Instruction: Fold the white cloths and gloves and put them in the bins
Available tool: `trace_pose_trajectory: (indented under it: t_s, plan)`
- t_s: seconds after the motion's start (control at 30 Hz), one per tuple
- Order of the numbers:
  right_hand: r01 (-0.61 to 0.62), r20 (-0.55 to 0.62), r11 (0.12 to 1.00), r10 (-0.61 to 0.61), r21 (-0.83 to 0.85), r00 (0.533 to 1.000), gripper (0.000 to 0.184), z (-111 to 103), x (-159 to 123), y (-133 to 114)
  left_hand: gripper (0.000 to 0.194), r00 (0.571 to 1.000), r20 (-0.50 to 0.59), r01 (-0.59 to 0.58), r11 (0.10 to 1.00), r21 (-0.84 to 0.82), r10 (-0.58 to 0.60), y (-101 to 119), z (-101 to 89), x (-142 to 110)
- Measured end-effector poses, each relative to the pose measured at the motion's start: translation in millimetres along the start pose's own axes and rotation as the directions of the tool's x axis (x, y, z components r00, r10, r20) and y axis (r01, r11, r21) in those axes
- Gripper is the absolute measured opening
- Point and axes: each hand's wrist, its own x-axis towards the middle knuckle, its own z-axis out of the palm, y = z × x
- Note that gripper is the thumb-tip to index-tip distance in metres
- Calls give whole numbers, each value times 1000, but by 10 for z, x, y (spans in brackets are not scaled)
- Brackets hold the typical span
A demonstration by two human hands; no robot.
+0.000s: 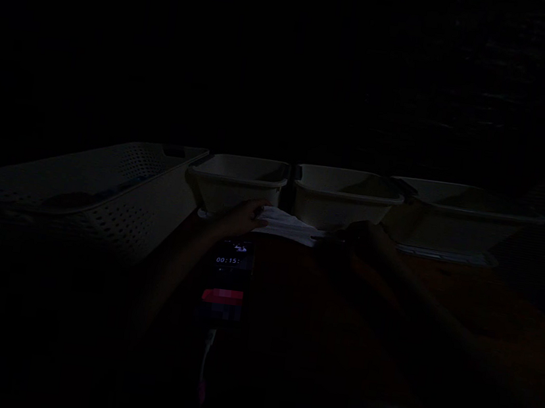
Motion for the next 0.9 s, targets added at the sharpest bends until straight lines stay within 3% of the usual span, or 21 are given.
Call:
trace_pose_trajectory:
  t_s: [0.37, 0.5, 0.57, 0.7, 0.8, 0.9]
  plan:
    - [105, 18, 991, -107, 82, 994, 21, 116, -27, -60, 43, 998, 19, -52, 998, 25, 52, 78, 48, -12]
    - [100, -89, 994, -95, 50, 992, 26, 80, -69, -118, 43, 999, 14, -43, 998, 41, 43, 138, 45, -28]
    - [183, -116, 980, -174, 73, 978, 25, 58, -85, -163, 43, 999, 15, -41, 998, 40, 41, 145, 50, -30]
    - [404, 21, 900, -412, 163, 911, 19, 82, -82, -246, 43, 999, 27, -25, 999, 37, 24, 140, 64, -28]
    - [375, 117, 913, -395, 161, 911, 23, 120, -85, -293, 44, 999, 28, -19, 1000, 22, 18, 143, 67, -29]
    - [319, 139, 937, -339, 145, 931, 30, 122, -104, -325, 44, 999, 41, -14, 1000, 12, 14, 143, 65, -28]
